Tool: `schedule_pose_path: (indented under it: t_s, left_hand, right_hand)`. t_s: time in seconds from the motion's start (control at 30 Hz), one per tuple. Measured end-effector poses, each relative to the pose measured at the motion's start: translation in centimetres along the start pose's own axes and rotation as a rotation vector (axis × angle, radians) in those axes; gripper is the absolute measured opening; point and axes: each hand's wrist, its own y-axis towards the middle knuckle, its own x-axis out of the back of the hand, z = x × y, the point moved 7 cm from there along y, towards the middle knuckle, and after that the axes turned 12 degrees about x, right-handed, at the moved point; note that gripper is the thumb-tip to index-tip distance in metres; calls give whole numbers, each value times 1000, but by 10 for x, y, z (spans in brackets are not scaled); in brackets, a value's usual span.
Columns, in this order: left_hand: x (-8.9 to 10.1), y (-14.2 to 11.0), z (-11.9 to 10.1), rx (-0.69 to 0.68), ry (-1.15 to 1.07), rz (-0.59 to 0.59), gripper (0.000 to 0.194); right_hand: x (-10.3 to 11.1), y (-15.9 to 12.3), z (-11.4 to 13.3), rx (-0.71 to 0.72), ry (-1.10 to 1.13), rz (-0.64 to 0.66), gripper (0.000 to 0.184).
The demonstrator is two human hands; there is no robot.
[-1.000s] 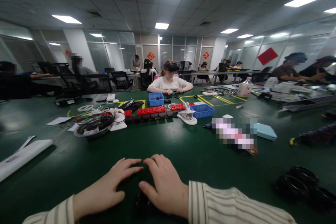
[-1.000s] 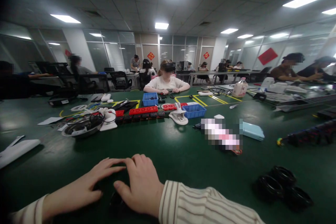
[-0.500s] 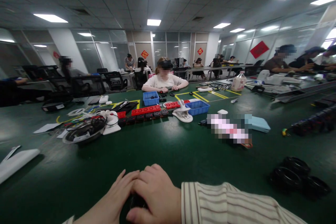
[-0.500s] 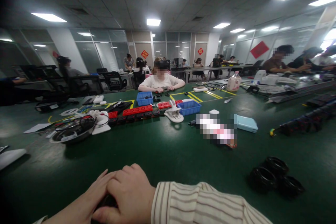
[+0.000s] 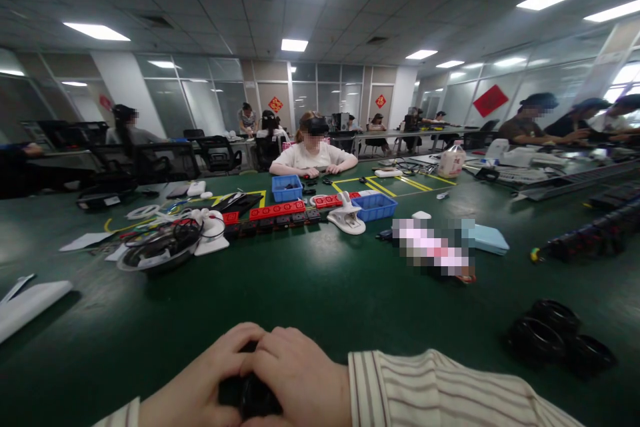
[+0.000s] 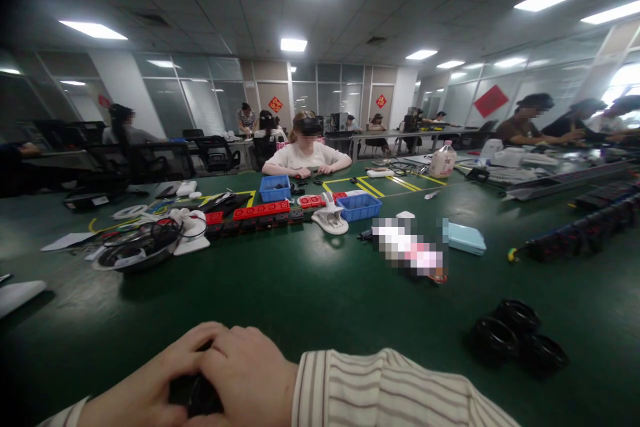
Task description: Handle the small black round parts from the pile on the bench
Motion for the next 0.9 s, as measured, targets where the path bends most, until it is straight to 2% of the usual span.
schedule_pose_path:
  t_s: [0.1, 0.2, 0.27, 0.37, 0.43, 0.5, 0.6, 0.7, 0.83, 0.9]
  left_hand:
    - [-3, -2, 1, 48, 8, 59, 35]
    - [-8, 1, 1, 83, 51, 24, 56]
    - [-10, 3, 0, 90, 78, -58, 64]
    - [-12, 5, -2, 102, 64, -150, 53]
    - [-13, 5, -3, 125, 45, -144, 51]
    - [-13, 4, -4, 146, 43, -113, 53]
    - [-9, 4, -13, 115, 12, -98, 45]
    - [-6, 5, -24, 43, -75, -115, 35]
    - [-9, 4, -18, 77, -136, -79, 46]
    - [-10, 2, -14, 90, -167, -68, 57]
  right_hand:
    - [1, -4, 3, 118, 33, -8, 35]
    - [-6, -6, 3, 166, 60, -59, 31]
    - [-14, -6, 1, 115, 46, -99, 30]
    - [-22, -6, -6, -49, -18, -174, 35]
    - [-24, -8, -10, -131, -49, -219, 46]
    - [-25, -8, -13, -143, -81, -227, 56]
    - [-24, -6, -12, -55, -125, -209, 57]
    - [-16, -5, -4, 88, -101, -226, 41]
    - [-9, -4, 14, 297, -81, -180, 23]
    - [-9, -3, 18, 333, -106, -165, 22]
